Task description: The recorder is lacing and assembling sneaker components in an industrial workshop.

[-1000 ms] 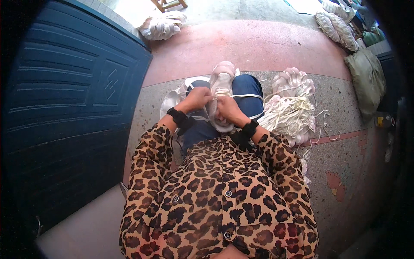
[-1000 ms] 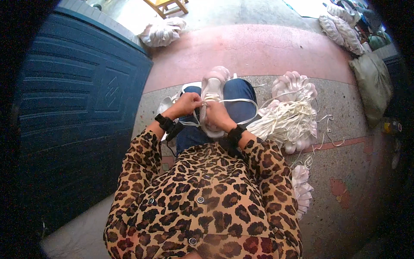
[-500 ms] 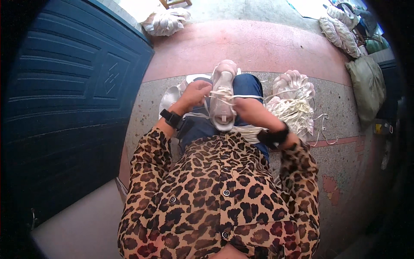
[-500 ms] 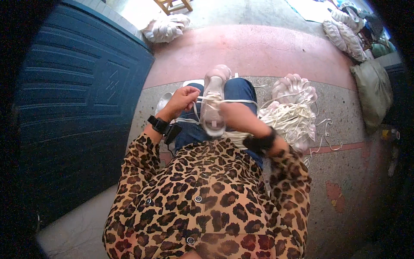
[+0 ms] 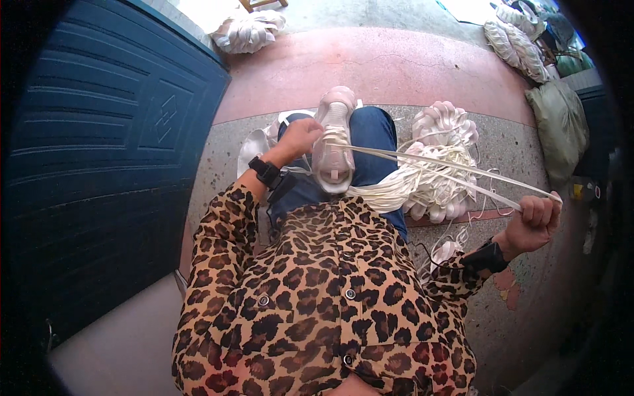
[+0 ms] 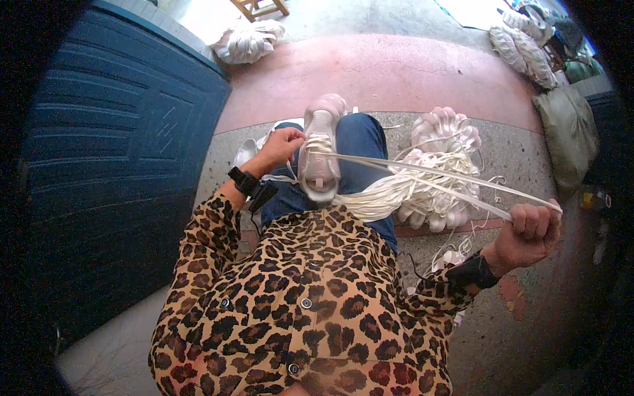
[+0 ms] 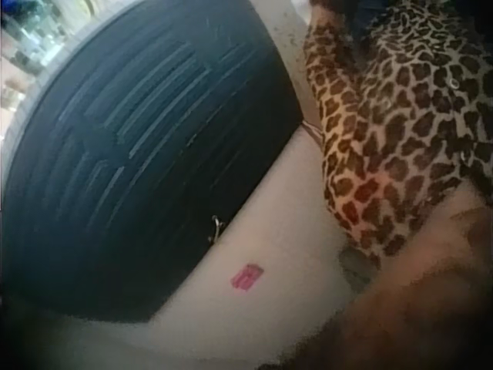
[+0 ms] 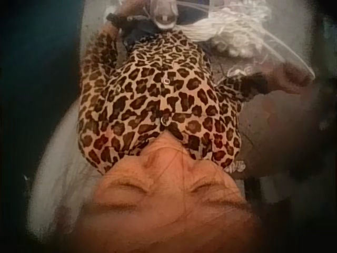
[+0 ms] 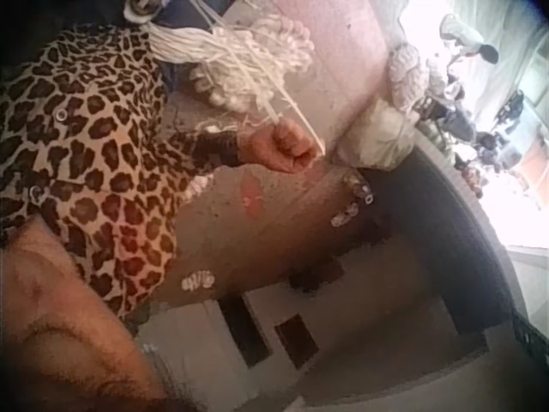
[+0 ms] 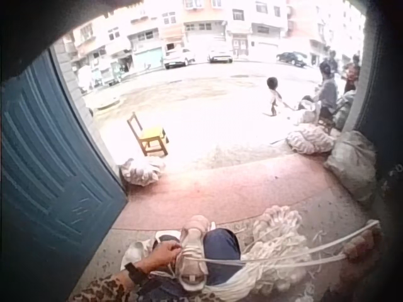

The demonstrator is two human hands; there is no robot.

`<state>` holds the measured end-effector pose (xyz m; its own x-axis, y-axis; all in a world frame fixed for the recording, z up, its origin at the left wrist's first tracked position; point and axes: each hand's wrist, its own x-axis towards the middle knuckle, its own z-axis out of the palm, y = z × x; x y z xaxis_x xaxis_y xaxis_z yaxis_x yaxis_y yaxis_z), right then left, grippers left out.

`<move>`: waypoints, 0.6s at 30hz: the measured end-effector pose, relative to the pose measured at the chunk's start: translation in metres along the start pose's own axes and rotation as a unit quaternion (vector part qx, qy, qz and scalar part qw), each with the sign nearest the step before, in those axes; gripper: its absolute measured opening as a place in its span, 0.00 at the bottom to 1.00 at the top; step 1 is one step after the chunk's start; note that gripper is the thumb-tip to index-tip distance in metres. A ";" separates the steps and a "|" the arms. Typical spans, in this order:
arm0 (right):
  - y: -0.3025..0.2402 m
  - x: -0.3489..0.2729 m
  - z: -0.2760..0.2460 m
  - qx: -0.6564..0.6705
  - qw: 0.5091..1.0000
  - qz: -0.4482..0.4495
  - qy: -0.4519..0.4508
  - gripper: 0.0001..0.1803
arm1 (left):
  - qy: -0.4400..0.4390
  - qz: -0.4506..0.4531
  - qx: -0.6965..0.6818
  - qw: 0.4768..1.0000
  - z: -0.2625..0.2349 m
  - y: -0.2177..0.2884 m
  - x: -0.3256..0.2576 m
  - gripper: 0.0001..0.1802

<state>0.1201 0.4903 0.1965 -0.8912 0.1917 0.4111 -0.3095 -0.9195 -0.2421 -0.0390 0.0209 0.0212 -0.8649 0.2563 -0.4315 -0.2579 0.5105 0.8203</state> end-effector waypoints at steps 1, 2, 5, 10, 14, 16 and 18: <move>0.001 -0.001 -0.002 0.002 1.000 -0.008 0.005 0.14 | -0.010 0.017 0.009 1.000 -0.002 -0.001 0.000 0.15; 0.002 -0.002 -0.005 0.000 1.000 -0.020 0.007 0.14 | -0.022 0.019 0.015 0.999 -0.003 -0.001 0.000 0.14; -0.008 -0.008 -0.019 -0.015 0.998 -0.058 0.008 0.16 | -0.047 0.024 0.037 0.998 -0.002 0.001 -0.001 0.13; -0.018 -0.009 -0.045 -0.016 0.996 -0.091 0.006 0.18 | -0.040 0.046 0.110 0.992 -0.001 0.007 -0.004 0.14; -0.020 -0.013 -0.056 -0.024 0.995 -0.090 0.038 0.18 | -0.065 0.082 0.152 0.983 0.003 0.013 -0.004 0.14; -0.017 -0.012 -0.054 -0.054 0.994 -0.083 0.037 0.17 | -0.092 0.120 0.185 0.971 0.007 0.009 0.000 0.13; -0.016 -0.012 -0.048 -0.087 0.992 -0.081 0.032 0.17 | -0.138 0.128 0.223 0.957 0.010 0.018 0.002 0.13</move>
<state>0.1201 0.5193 0.1527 -0.8427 0.3590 0.4013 -0.4981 -0.8028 -0.3277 -0.0414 0.0388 0.0316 -0.7129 0.5948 -0.3714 0.2086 0.6856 0.6975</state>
